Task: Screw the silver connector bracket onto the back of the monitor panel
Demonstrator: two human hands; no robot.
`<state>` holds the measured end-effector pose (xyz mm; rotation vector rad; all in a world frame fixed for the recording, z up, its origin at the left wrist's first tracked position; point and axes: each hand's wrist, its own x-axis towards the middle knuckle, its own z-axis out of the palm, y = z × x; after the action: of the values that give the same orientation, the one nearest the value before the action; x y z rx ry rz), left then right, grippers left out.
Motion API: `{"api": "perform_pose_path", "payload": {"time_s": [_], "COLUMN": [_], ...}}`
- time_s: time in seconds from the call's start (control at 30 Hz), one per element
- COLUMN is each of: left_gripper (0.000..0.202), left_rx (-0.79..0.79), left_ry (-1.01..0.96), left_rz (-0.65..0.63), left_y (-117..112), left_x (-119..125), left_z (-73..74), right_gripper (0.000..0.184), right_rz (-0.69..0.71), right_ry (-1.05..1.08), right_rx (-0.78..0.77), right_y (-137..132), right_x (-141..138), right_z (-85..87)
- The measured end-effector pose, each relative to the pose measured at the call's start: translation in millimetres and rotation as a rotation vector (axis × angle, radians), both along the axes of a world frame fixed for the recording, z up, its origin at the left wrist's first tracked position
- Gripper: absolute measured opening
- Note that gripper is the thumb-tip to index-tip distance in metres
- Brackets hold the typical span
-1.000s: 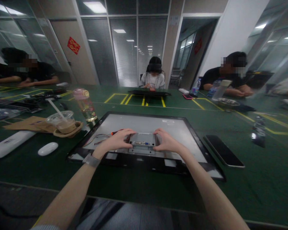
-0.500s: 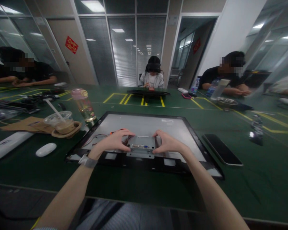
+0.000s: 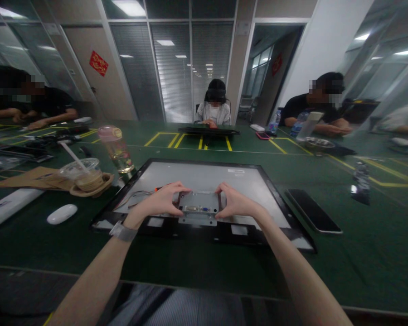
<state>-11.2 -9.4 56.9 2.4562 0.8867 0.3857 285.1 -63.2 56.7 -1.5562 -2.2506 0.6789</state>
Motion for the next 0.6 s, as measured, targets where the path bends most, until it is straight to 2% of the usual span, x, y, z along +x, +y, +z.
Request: {"api": "perform_pose_path", "payload": {"time_s": [0.2,0.6], "left_gripper": [0.068,0.064], "left_rx": [-0.004,-0.028], "left_ry": [0.014,0.031], "left_rz": [-0.004,0.013], "left_y": [0.5,-3.4], "left_x": [1.1,2.9], "left_z": [-3.1,-3.2], "right_gripper": [0.058,0.052], "right_rz": [-0.005,-0.007], "right_ry": [-0.035,-0.096], "right_rx": [-0.013,-0.062], "right_y": [1.8,-1.3], "right_x": [0.3,-6.5], "right_z": [-2.4,3.5]}}
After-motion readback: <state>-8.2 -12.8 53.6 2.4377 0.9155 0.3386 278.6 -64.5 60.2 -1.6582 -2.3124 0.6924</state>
